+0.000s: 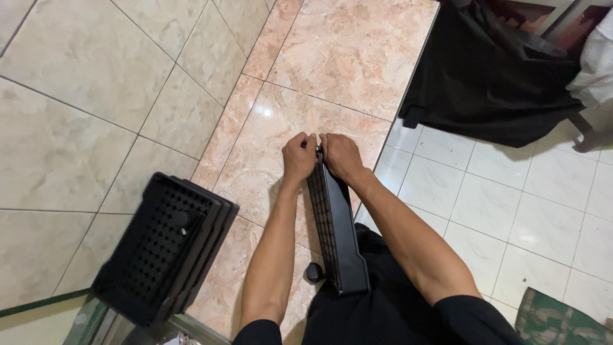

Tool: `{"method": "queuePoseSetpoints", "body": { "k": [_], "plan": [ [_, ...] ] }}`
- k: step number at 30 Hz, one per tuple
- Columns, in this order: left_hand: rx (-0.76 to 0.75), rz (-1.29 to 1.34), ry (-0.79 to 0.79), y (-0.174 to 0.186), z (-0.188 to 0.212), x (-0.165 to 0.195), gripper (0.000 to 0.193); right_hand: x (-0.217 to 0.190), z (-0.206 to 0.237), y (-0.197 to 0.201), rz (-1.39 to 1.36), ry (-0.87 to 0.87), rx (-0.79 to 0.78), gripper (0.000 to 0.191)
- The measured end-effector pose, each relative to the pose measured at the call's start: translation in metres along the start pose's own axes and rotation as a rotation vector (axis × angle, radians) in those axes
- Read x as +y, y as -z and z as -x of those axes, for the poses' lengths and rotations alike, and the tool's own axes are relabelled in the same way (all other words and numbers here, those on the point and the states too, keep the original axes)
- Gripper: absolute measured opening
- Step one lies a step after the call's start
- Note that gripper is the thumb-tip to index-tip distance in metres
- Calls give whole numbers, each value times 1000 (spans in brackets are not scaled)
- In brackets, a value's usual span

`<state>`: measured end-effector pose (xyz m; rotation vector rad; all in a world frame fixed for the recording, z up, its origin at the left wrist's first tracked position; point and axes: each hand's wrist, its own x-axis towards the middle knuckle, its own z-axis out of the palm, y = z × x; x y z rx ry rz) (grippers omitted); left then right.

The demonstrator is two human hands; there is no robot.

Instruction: The person assembles a small black rolling storage cart on a tiled floor. They attach caster wheels to a side frame, snap side panels onto the frame, insert perforated plastic baskets, and press parts together by hand to build up the cart.

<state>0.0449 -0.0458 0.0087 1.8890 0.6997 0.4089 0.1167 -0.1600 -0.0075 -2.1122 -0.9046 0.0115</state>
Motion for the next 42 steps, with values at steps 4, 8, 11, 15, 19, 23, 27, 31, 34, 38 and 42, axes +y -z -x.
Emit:
{"method": "queuePoseSetpoints", "body": {
  "k": [4, 8, 11, 15, 19, 23, 27, 31, 34, 38, 42],
  "plan": [
    [108, -82, -108, 2, 1, -1, 35, -3, 0, 0, -5, 5, -6, 42],
    [69, -68, -111, 4, 4, -2, 35, -5, 0, 0, 8, -3, -24, 42],
    [64, -13, -5, 3, 5, -4, 36, -7, 0, -1, 16, 13, -25, 41],
    [264, -124, -318, -2, 6, -8, 32, -7, 0, -1, 16, 3, -15, 42],
    [150, -49, -175, 0, 3, -6, 34, -6, 0, -1, 12, 22, -5, 40],
    [72, 25, 11, 2, 3, -1, 36, -6, 0, 0, 39, -1, 0, 41],
    [204, -90, -170, -3, 8, -3, 36, -6, 0, -1, 68, 131, 53, 36],
    [135, -36, -107, 2, 2, -8, 36, -9, 5, -4, 122, 101, -76, 33],
    [132, 13, -81, 10, 0, -8, 35, -12, 17, -6, 146, 336, 26, 31],
    [82, 42, -166, 14, 5, -9, 32, -11, 33, -3, 278, 363, -37, 60],
    [6, 27, -180, 13, 7, -5, 32, -7, 38, 3, 187, 348, -101, 64]
  ]
}}
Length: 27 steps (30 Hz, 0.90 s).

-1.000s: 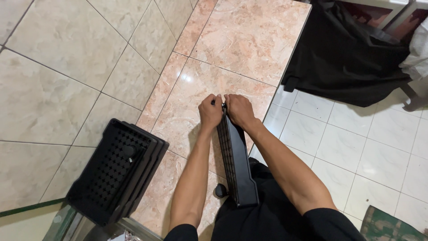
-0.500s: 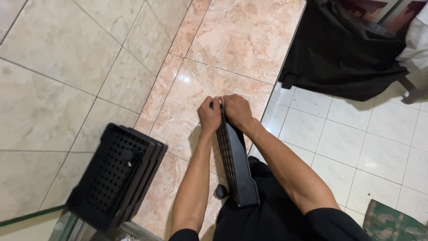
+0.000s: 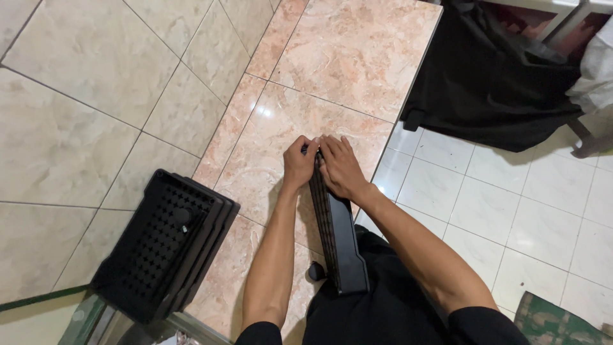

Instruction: The person assembles a small black rolling storage cart on a tiled floor. They attach caster wheels to a side frame, snap side panels onto the frame, insert perforated plastic baskets, and press parts together by hand to build up the cart.

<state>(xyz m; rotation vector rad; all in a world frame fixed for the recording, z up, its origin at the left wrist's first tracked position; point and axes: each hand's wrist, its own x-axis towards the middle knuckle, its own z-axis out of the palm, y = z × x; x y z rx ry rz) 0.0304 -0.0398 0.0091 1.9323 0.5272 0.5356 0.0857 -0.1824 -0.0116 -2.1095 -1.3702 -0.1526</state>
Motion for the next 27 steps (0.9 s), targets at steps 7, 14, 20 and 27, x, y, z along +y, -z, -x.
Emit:
{"method": "queuePoseSetpoints", "body": {
  "k": [7, 14, 20, 27],
  "plan": [
    [54, -30, 33, -6, 0, 1, 39, 1, 1, 6, -70, -21, 35, 63],
    [77, -27, 114, -5, -1, -2, 43, -8, -3, 2, -42, -35, 67, 60],
    [141, -61, 31, -2, 3, -3, 42, -12, -7, 3, -67, -16, 109, 53],
    [183, -150, 46, -3, 0, 2, 43, -11, -10, 3, -45, 14, 128, 44]
  ]
}}
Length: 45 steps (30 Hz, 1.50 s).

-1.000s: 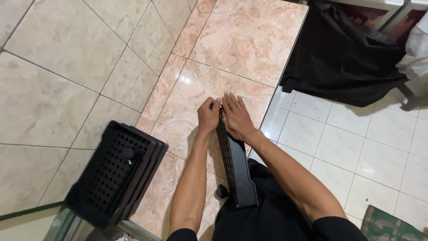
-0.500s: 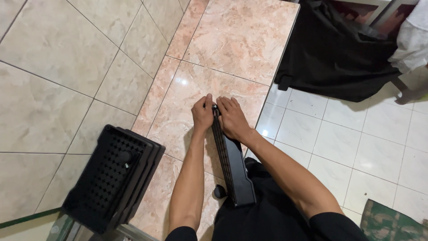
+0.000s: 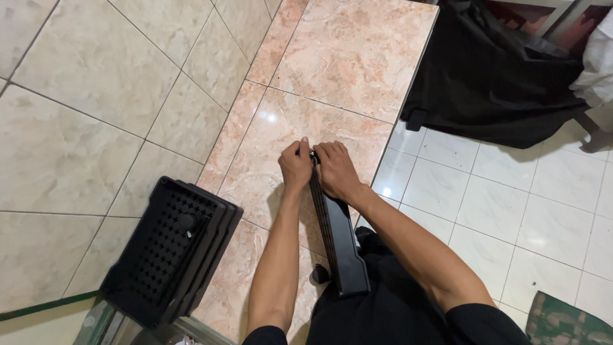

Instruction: The person assembles a small black rolling storage cart on a tiled floor. They attach caster wheels to a side frame, snap side panels onto the frame, insert perforated plastic baskets, and press parts together by hand to build up the cart.

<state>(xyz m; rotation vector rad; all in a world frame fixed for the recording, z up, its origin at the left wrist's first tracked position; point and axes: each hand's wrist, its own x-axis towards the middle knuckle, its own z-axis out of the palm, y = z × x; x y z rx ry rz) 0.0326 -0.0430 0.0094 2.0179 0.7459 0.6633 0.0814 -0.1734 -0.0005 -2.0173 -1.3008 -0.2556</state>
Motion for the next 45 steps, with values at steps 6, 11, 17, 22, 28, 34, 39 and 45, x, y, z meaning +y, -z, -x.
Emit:
{"method": "queuePoseSetpoints", "body": {
  "k": [6, 11, 17, 22, 28, 34, 39, 45],
  "plan": [
    [-106, 89, 81, -2, -2, 1, 43, 4, 1, 0, -2, -32, -29, 42],
    [17, 8, -78, -5, 2, -1, 43, 2, 2, -1, 5, -23, 31, 45],
    [-69, 152, 109, -5, 1, -2, 40, 1, -1, 2, -36, -47, -3, 42],
    [49, 13, -25, -5, 3, -6, 38, 0, -2, 0, -19, -38, 56, 42],
    [-31, 81, 40, -7, 0, -5, 39, 1, 0, 0, -61, -55, -15, 41],
    [-42, 61, 20, -3, 1, 0, 38, 3, 0, 0, -25, -10, 53, 42],
    [-113, 113, 109, -3, 0, 1, 39, 5, -1, 0, -50, -40, 29, 39],
    [-44, 70, -17, -5, 3, 1, 37, 6, 0, 1, -48, -14, 67, 42]
  ]
}}
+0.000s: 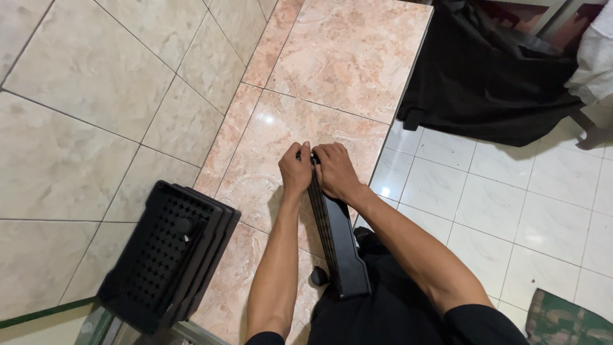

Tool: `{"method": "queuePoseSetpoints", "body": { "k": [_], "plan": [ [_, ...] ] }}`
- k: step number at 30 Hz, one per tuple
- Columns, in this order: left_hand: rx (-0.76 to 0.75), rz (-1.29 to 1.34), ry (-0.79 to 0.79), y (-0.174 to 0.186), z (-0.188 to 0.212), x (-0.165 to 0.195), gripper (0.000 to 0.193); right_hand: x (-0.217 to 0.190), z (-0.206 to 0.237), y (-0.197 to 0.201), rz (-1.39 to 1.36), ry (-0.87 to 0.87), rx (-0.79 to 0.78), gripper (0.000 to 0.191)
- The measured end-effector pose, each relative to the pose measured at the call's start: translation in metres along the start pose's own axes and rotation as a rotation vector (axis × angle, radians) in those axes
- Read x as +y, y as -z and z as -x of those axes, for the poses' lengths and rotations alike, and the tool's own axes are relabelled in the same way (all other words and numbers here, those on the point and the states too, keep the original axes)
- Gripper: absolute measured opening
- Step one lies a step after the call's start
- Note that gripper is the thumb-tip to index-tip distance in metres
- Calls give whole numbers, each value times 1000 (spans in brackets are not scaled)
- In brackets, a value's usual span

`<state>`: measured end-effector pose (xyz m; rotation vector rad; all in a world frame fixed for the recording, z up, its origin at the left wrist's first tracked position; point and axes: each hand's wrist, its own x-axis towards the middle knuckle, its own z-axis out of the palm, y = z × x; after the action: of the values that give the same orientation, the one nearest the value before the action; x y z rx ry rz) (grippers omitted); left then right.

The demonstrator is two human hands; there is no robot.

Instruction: The person assembles a small black rolling storage cart on a tiled floor. They attach caster wheels to a side frame, snap side panels onto the frame, insert perforated plastic baskets, and press parts together by hand to build up the cart.

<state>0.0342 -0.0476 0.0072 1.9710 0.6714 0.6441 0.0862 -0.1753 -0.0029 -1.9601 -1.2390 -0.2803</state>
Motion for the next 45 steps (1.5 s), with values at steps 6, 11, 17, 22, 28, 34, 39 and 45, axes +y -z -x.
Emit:
{"method": "queuePoseSetpoints", "body": {
  "k": [6, 11, 17, 22, 28, 34, 39, 45],
  "plan": [
    [-80, 43, 163, 4, -3, -1, 41, -2, 0, -1, -6, -3, -22, 38],
    [-29, -10, -46, 4, -1, -2, 35, -2, 0, -2, 1, -9, -18, 41],
    [-25, 0, 102, 3, 2, 1, 36, -1, 0, -1, 10, -16, -48, 39],
    [-70, 49, 37, 6, 1, 3, 34, -2, 0, -1, -5, -13, -28, 41],
    [4, 3, 53, 4, 2, 2, 35, -3, 0, -2, -12, -31, -28, 36],
    [-3, -6, 14, 5, 2, -1, 36, -4, 0, -4, -25, -53, -68, 39],
    [65, -69, -8, 5, 2, 0, 34, -3, 0, -6, 1, -19, -32, 41],
    [17, -28, 83, 6, 0, 3, 34, -3, 0, -5, -25, -25, -63, 40]
  ]
}}
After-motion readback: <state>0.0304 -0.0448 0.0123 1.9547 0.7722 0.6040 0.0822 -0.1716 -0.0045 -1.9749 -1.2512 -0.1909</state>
